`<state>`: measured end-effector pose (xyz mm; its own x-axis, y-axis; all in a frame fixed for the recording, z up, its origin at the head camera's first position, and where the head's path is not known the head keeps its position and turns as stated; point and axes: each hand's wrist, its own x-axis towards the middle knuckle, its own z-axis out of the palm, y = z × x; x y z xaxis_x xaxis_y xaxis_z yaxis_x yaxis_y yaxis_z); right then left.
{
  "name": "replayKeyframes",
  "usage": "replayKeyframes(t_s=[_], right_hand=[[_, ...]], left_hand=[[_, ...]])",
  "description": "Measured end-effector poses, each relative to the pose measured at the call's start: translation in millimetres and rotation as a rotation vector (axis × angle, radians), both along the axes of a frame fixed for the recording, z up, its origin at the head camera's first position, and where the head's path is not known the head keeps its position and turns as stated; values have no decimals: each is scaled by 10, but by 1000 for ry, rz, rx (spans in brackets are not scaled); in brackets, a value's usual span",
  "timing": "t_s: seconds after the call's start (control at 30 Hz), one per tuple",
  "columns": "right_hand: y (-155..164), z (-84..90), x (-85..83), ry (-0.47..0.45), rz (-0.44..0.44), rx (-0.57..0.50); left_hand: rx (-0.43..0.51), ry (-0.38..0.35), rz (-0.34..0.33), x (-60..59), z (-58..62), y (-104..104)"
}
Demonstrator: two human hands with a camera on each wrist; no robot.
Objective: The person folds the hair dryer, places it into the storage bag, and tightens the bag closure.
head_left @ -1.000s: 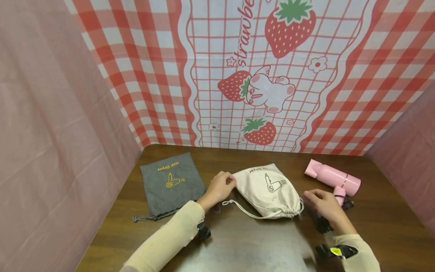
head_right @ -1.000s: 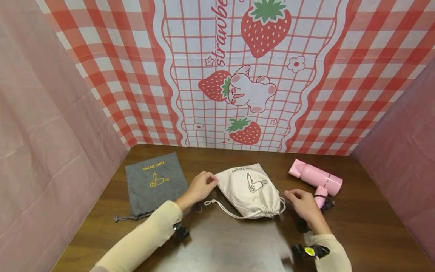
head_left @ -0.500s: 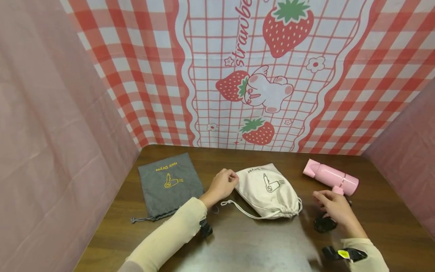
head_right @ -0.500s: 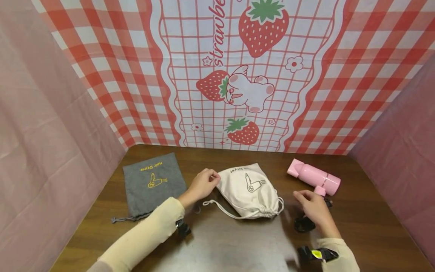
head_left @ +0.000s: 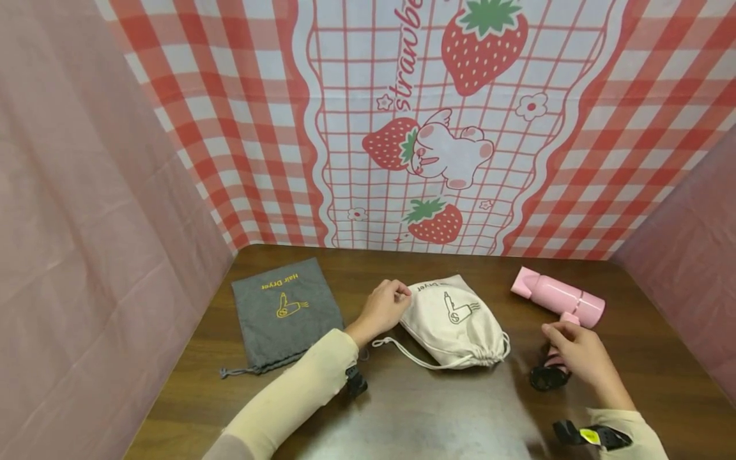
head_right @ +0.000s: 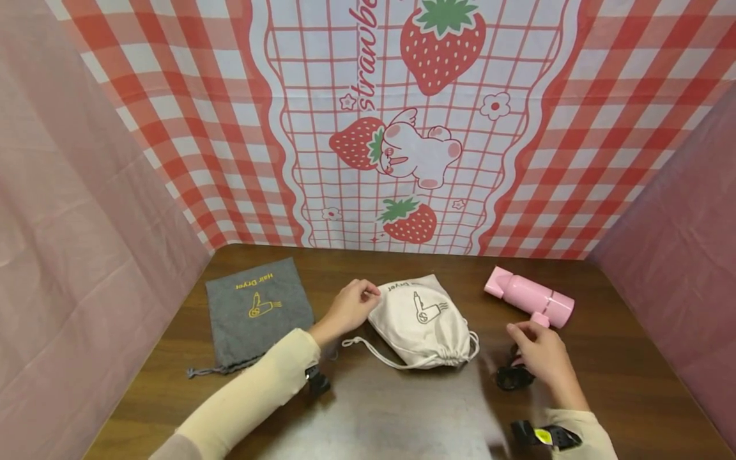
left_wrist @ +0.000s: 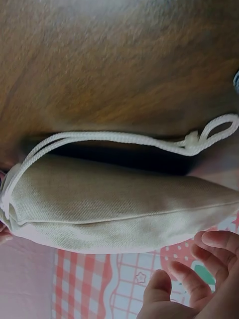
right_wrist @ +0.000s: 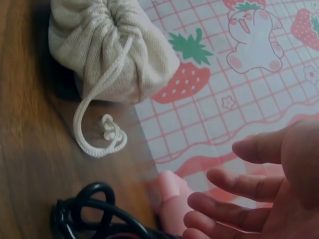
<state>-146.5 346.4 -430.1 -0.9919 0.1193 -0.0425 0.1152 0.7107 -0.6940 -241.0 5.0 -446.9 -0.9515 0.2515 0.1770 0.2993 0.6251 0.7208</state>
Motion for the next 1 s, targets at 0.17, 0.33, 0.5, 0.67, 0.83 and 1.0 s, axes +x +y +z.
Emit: replayKeyframes(t_s=[0.17,0.33,0.5,0.67,0.83,1.0], right_hand=[[89,12,37,13,-38,84],[205,-13,59,47,-61,179],[316,-49,94,21,-85,187],[405,-81,88,1,-115,218],[471,-125,51,-55,-178,255],[487,-171,-18,-165,-251,192]], left_hand=[[17,-10,-24,-28,41,108],[-9,-10,-30,-31,92,230],[-45,23,-54,-35,143,373],[-42,34,-78,-32,231,542],[-42,-14,-122,5,302,721],[-80,-27,-148,29,314,901]])
